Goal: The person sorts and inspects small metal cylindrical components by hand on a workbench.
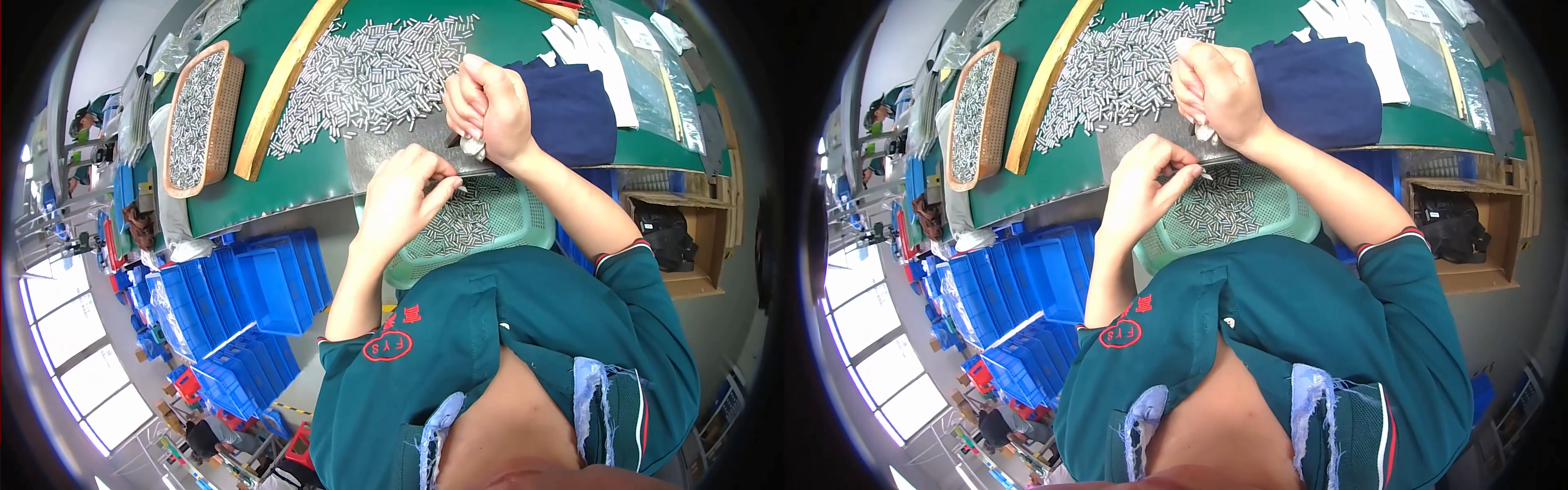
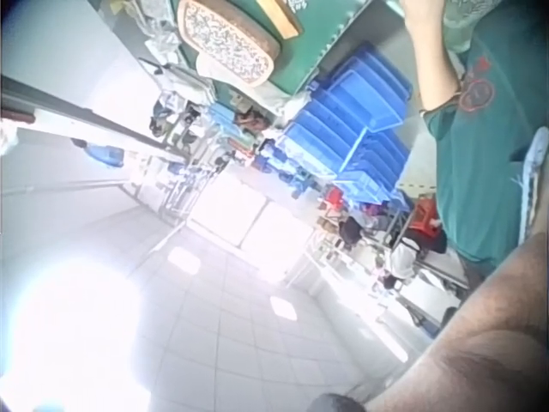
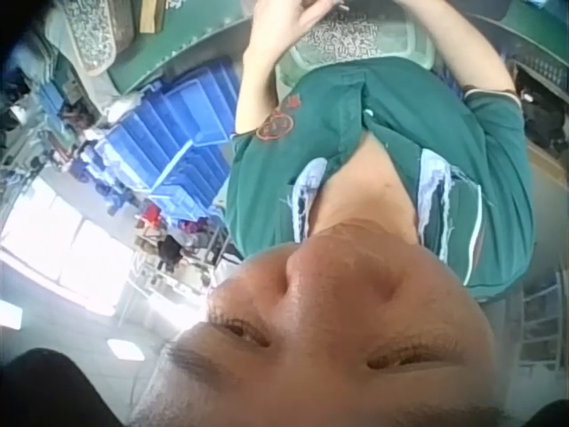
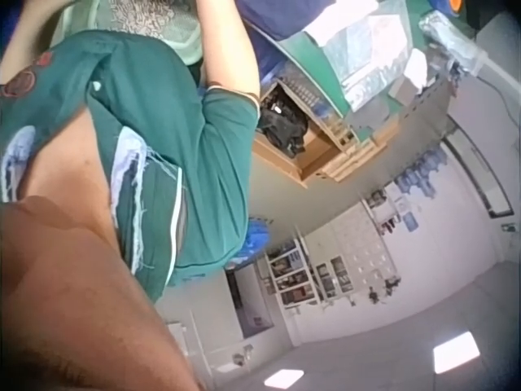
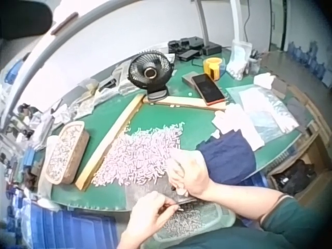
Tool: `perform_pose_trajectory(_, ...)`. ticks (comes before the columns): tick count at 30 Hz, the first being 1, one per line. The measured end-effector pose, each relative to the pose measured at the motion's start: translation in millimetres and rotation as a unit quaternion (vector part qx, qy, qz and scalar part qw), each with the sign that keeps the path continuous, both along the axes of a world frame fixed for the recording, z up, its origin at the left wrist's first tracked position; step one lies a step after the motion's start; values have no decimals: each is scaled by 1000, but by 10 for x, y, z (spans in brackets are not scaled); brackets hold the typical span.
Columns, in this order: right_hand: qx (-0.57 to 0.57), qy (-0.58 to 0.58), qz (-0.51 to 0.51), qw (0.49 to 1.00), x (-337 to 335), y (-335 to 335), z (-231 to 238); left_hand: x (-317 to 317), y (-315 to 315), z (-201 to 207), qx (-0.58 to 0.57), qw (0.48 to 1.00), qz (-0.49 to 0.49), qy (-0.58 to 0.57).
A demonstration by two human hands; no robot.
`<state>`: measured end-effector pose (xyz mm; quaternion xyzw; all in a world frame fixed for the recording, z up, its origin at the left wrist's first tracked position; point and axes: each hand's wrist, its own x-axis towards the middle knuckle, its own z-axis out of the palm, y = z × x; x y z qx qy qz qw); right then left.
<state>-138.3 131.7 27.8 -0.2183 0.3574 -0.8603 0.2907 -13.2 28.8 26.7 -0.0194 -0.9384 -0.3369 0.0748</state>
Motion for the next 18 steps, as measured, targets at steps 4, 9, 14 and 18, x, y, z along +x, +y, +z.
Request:
perform_pose_trajectory(4,-6,-6,12,1000,-13,5,9,-97,-73,-7,-39,983,170,51)
perform_pose_trajectory(9,-1,-11,15,1000,-14,6,15,-193,-174,-113,-148,971,171,73)
perform_pose_trajectory(14,26,7,-14,1000,24,-20,41,-284,-155,-73,-169,972,139,89)
perform_pose_trajectory(18,23,0,-18,1000,21,-7,45,-325,-169,-27,-195,969,125,82)
